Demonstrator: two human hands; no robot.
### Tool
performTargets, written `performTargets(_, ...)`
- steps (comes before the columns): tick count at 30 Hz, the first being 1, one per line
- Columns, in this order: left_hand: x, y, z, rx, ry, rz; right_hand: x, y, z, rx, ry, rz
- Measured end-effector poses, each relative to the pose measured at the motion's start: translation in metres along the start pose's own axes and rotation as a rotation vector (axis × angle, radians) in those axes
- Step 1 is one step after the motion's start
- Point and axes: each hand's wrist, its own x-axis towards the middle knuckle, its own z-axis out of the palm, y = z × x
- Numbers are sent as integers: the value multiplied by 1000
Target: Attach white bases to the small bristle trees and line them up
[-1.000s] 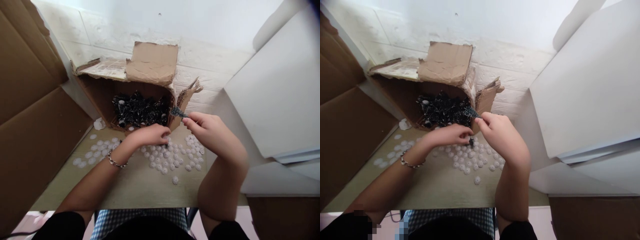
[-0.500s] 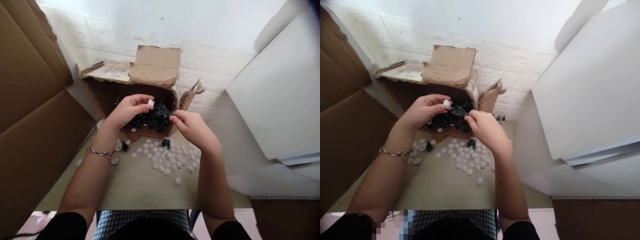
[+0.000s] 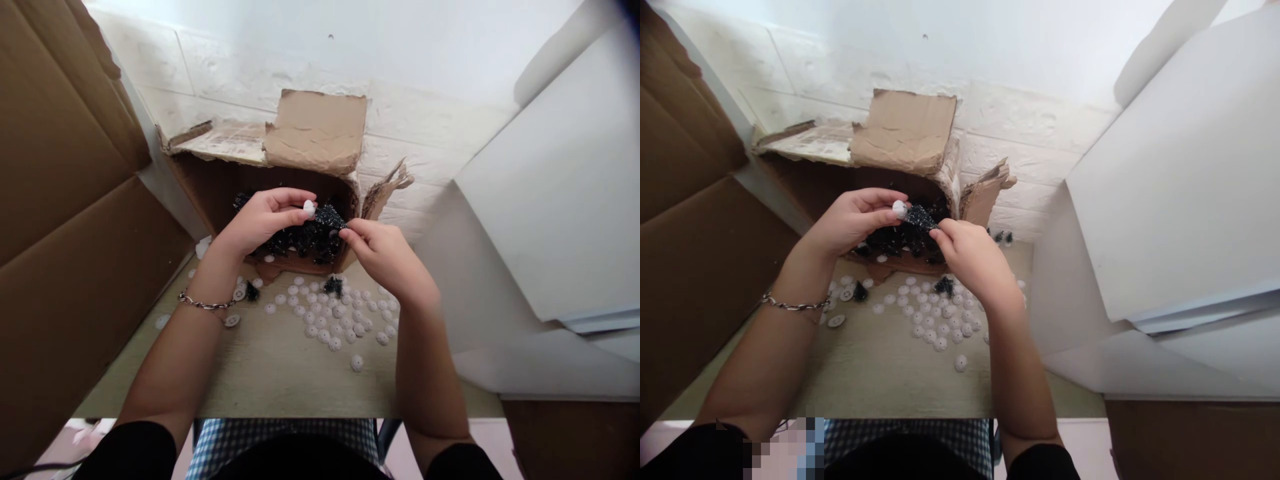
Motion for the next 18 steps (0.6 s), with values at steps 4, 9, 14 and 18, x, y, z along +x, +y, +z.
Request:
performTargets(4, 0, 0, -2, 24, 13, -16, -2, 1, -1, -1, -13, 5)
performTargets(9, 0, -1, -3, 44, -15, -14, -2, 3, -2, -7, -26, 1)
performTargets(14, 2, -3, -4, 58, -45, -25, -3, 1, -3, -16, -25, 10)
performTargets(18, 1, -1, -3, 94, -61, -38, -3, -1, -3, -30, -46, 10)
